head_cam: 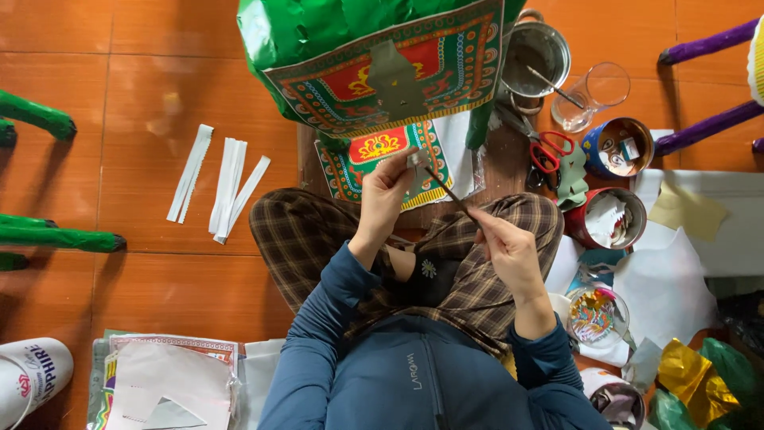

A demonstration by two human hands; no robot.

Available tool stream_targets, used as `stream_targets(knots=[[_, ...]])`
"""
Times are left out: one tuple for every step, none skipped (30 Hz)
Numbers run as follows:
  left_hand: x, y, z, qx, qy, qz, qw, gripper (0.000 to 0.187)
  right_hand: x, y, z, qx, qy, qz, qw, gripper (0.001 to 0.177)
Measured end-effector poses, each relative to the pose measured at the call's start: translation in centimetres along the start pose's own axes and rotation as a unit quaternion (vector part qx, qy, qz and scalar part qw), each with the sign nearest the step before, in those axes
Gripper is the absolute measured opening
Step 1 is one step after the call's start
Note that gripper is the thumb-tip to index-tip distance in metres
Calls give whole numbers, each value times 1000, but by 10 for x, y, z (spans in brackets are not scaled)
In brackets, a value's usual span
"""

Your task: Decorating a green horse-shaped figure with paper strips and glue

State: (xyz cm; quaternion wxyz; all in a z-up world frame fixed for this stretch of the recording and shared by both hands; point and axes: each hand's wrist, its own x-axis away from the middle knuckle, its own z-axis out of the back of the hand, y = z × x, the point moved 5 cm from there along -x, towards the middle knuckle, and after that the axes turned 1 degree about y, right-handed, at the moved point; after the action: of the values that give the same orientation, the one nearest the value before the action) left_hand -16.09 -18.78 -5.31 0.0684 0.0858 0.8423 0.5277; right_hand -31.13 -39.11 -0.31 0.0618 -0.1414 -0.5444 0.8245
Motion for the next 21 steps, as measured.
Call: stream_targets(knots=[[-2, -1, 0, 2, 2, -1, 1000, 42, 0, 4, -2, -5, -3, -9, 1000, 31], [-2, -6, 3, 2, 1, 3, 1000, 42, -2, 8, 0, -5, -3, -13, 1000, 31], [-4, -10, 6, 1, 5, 7, 1000, 41, -5, 12, 3, 1, 5, -19, 1000, 31], [-5, -15, 9, 0, 9, 11, 1000, 41, -8, 16, 6, 7, 14, -26, 1000, 32], [-6, -15, 10, 1, 9, 13, 1000, 41, -15, 16, 13, 8, 13, -28, 999, 32], [-6, -15, 12, -4, 11, 21, 1000, 42, -21, 16, 23, 2, 56, -33, 998, 37], [-7, -16, 13, -8, 13, 27, 1000, 43, -29, 15, 35, -3, 99, -36, 994, 42], [-8, -18, 17, -5, 13, 28, 1000, 43, -47, 36, 44, -1, 99, -37, 994, 42], [-8, -20, 21, -12, 21, 39, 999, 41, -64, 56, 57, 37, 130, -34, 990, 37], [-8, -23, 26, -20, 29, 50, 998, 40, -80, 75, 70, 75, 160, -31, 984, 33], [-6, -21, 28, -18, 30, 50, 998, 40, -105, 107, 79, 77, 159, -31, 984, 33], [-4, -20, 33, -18, 44, 58, 997, 41, -130, 139, 85, 203, 136, -37, 969, 36], [-2, -17, 38, -20, 61, 64, 996, 43, -157, 171, 90, 325, 110, -41, 939, 39], [0, -15, 45, -18, 65, 63, 996, 43, -174, 220, 109, 325, 107, -38, 939, 39], [2, -13, 56, -23, 87, 67, 994, 43, -203, 268, 116, 410, 79, -56, 907, 37], [5, -11, 67, -28, 110, 72, 991, 44, -241, 312, 107, 491, 53, -73, 867, 36], [7, 0, 74, -28, 118, 72, 990, 44, -246, 293, 106, 490, 46, -70, 868, 36], [10, 12, 84, -21, 147, 66, 987, 45, -252, 268, 102, 568, 52, -14, 821, 35], [13, 24, 94, -11, 179, 58, 982, 46, -261, 243, 95, 638, 58, 46, 766, 35], [11, 20, 115, -10, 189, 56, 980, 46, -248, 219, 88, 637, 51, 54, 767, 35], [15, 18, 138, 10, 227, 25, 974, 45, -234, 201, 77, 614, -27, 45, 788, 21]])
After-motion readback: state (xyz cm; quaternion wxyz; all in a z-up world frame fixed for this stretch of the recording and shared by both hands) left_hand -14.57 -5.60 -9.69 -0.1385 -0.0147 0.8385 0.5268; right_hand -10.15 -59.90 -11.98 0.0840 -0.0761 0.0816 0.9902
